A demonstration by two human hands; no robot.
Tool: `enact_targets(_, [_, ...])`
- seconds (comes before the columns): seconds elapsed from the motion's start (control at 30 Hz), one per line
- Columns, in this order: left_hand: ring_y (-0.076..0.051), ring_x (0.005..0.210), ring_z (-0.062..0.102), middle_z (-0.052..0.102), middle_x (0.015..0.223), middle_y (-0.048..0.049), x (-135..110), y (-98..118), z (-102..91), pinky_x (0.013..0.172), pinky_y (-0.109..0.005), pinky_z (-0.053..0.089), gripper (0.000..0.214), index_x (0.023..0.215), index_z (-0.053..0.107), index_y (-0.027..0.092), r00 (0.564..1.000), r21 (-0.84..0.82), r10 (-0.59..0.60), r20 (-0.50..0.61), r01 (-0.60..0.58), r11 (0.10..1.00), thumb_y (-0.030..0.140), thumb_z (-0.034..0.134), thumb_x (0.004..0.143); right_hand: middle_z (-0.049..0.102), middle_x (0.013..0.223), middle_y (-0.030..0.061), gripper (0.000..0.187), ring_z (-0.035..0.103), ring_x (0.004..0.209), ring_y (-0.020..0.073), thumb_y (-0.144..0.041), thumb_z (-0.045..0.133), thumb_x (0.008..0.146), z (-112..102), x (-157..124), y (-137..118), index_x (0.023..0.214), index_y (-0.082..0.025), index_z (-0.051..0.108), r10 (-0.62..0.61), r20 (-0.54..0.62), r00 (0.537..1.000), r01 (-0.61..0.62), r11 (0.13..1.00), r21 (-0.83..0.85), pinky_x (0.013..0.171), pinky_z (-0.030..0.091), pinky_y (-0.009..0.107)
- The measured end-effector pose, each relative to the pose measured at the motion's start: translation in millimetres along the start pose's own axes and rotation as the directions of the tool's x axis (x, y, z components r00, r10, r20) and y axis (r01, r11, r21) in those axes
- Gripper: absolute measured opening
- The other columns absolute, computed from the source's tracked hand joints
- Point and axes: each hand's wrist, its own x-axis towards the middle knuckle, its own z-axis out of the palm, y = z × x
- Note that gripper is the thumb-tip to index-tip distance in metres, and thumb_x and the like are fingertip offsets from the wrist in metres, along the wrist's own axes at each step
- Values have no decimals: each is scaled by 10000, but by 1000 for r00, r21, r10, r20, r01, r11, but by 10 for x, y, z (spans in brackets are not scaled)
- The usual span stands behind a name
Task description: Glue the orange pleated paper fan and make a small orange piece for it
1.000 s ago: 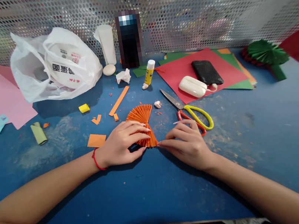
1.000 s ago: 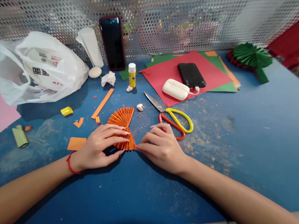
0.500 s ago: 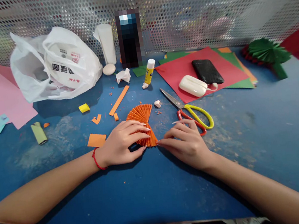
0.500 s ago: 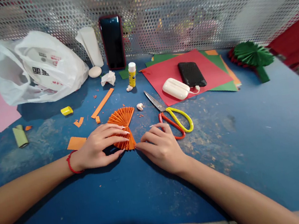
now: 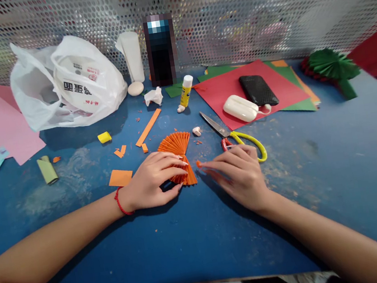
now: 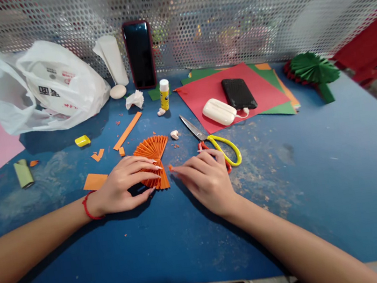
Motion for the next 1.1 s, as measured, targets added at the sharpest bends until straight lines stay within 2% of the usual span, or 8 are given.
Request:
enact_targets(0.13, [-235, 1140, 634, 716, 1170, -62, 7, 9, -4, 999, -442, 487, 278, 1103, 665, 219, 1000, -4, -4, -4, 4, 1000, 195, 652, 826, 745, 933, 28, 232, 603, 848, 205, -218, 617, 938, -25, 3, 53, 1166, -244, 645, 71, 25, 997, -71, 997, -15, 893, 384, 406])
enact_targets(0.3, [-227, 1132, 638, 719, 1161, -54, 16, 14, 0, 995, -435, 492, 277, 1090, 670, 224, 1000, -16, -3, -7, 3, 1000, 173, 642, 819, 742, 877, 33, 101, 632, 857, 220, -257, 602, 941, -164, 63, 230, 958, -238, 699, 101, 60, 993, -97, 993, -71, 854, 380, 406])
enact_targets(0.43, [-224, 1131, 634, 716, 1159, -53, 4, -4, 21, 1000, -442, 496, 267, 1080, 668, 218, 1000, -29, 4, -7, -4, 1000, 160, 638, 820, 739, 836, 9, 122, 645, 820, 207, -314, 604, 942, -326, 117, 437, 898, -249, 698, 130, 210, 969, -133, 991, 1, 825, 373, 391])
enact_targets(0.53, [-222, 1124, 634, 715, 1152, -55, -1, -12, 32, 994, -440, 503, 251, 1062, 671, 211, 1000, -34, 3, -16, -4, 999, 156, 643, 819, 735, 874, 6, 132, 635, 871, 219, -363, 610, 940, -413, 122, 552, 915, -266, 696, 53, 354, 934, -69, 997, 34, 831, 356, 390])
enact_targets(0.63, [-223, 1121, 633, 712, 1149, -63, 4, -9, 30, 987, -439, 510, 245, 1044, 675, 205, 1000, -37, 9, -30, -10, 999, 151, 650, 806, 728, 911, 7, 156, 615, 905, 222, -376, 576, 964, -447, 110, 602, 955, -292, 707, -15, 435, 900, 3, 1000, 30, 834, 334, 391])
enact_targets(0.83, [-216, 1099, 643, 721, 1127, -59, 12, -9, 23, 990, -438, 510, 251, 1022, 674, 200, 999, -51, 20, -34, -22, 998, 101, 614, 800, 721, 884, 4, 186, 603, 898, 201, -366, 555, 982, -418, 113, 621, 945, -297, 723, -110, 449, 887, 87, 994, 72, 839, 331, 373])
enact_targets(1.1, [-206, 1055, 653, 740, 1043, -42, 2, -24, 24, 923, -398, 521, 267, 1002, 658, 198, 998, -107, 53, -20, -55, 993, 46, 551, 810, 717, 841, 14, 242, 620, 878, 196, -364, 522, 997, -429, 128, 574, 895, -258, 714, -118, 427, 896, 104, 993, 57, 885, 339, 377])
